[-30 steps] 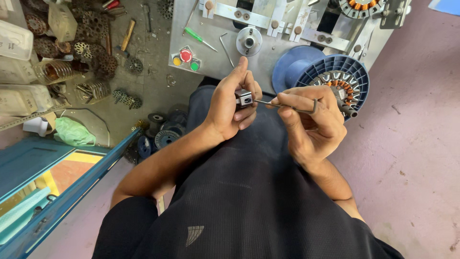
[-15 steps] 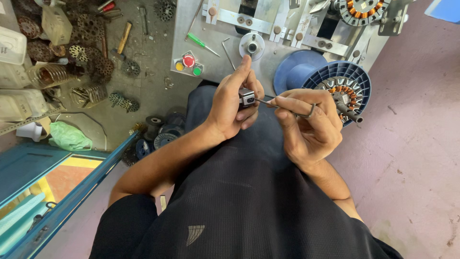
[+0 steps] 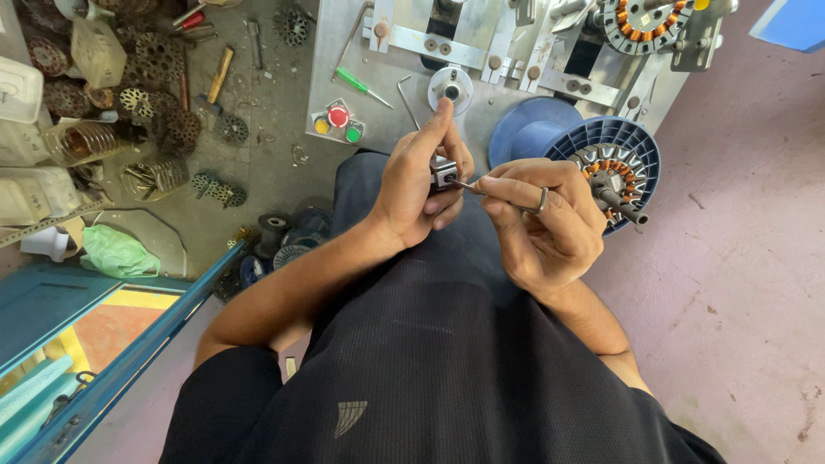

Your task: The person assembles small metal components of an electric motor, inserting a pin into a cylindrical housing and attaching it to a larger circular part. The person then places the assembled unit into a machine jig and secures it.

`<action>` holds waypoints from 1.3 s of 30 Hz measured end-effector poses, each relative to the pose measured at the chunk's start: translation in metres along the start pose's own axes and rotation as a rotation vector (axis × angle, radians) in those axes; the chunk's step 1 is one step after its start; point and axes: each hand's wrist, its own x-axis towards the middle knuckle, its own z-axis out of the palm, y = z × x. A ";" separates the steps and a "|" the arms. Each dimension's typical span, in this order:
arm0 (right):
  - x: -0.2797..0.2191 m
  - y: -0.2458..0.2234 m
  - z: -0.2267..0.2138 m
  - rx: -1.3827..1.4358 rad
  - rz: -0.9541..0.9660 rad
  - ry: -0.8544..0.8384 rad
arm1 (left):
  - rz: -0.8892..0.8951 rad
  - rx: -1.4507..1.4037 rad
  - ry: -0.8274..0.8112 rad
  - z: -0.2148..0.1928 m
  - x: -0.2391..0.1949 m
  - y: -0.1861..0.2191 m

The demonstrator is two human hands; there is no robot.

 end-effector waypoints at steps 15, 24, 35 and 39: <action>-0.002 0.003 -0.001 -0.024 0.035 -0.027 | -0.020 0.016 -0.017 -0.003 0.000 -0.003; 0.000 0.008 0.005 0.014 -0.059 0.001 | -0.019 0.037 -0.004 -0.002 0.007 -0.010; 0.017 0.001 -0.005 0.104 -0.078 -0.144 | -0.043 -0.012 -0.099 0.000 0.013 0.003; 0.015 0.012 -0.004 0.137 -0.102 -0.085 | -0.061 0.048 -0.064 0.002 0.017 0.003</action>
